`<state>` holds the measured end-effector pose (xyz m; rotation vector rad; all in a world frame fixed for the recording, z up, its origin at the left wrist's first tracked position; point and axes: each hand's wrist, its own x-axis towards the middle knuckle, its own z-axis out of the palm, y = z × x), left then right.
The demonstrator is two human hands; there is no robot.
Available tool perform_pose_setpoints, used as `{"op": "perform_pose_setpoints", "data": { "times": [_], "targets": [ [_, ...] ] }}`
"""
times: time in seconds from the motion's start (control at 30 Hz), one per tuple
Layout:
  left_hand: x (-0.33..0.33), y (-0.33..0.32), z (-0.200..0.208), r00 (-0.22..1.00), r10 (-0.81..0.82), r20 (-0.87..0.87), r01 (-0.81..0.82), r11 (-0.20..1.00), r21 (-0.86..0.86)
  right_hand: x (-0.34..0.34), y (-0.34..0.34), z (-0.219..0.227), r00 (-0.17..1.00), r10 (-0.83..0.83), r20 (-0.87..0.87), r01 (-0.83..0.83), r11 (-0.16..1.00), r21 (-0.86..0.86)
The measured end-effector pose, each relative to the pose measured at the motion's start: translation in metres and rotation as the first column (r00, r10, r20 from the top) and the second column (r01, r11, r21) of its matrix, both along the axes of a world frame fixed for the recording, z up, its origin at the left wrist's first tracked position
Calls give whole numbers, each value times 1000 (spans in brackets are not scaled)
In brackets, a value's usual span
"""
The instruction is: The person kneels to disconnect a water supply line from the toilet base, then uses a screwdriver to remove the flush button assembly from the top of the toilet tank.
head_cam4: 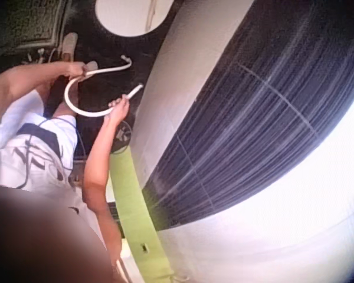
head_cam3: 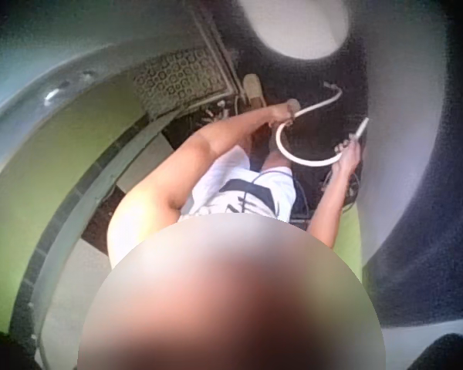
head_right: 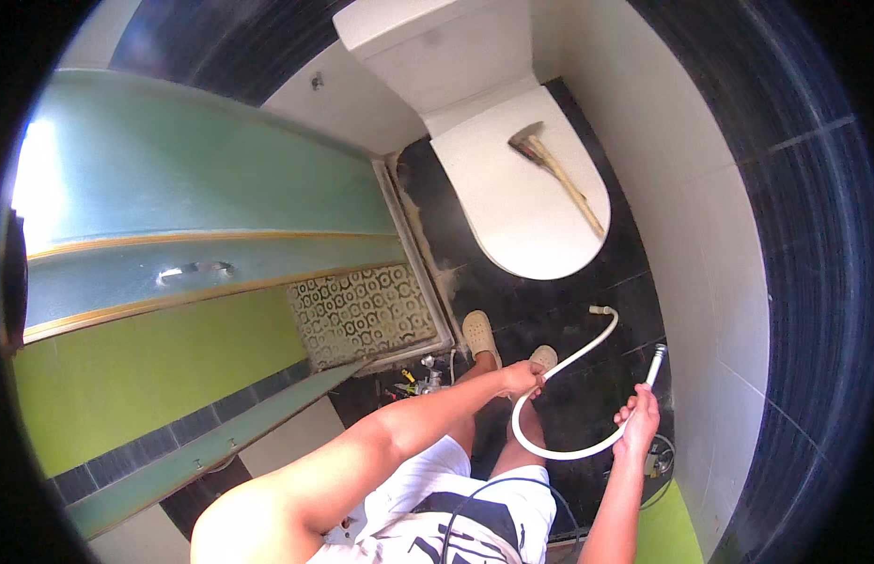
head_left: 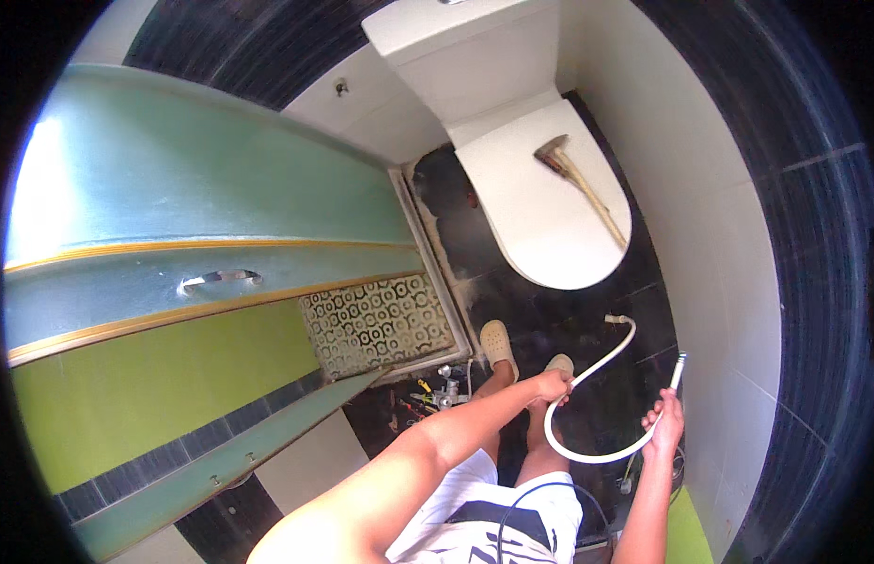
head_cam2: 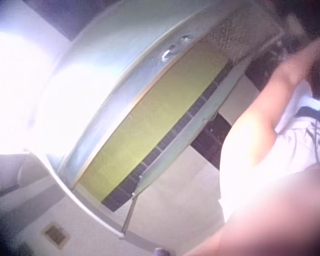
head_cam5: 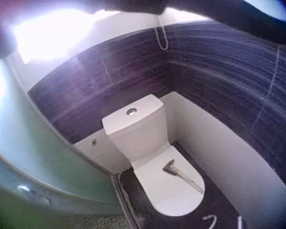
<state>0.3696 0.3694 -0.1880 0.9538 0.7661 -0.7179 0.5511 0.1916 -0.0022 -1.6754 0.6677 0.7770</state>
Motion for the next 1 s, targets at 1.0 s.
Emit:
{"op": "perform_pose_setpoints", "data": {
  "times": [1.0],
  "targets": [
    [58, 196, -94, 254, -961, -110, 744, 121, 657, -95, -130, -235, 871, 489, 52, -438, 820, -368]
  ]
}}
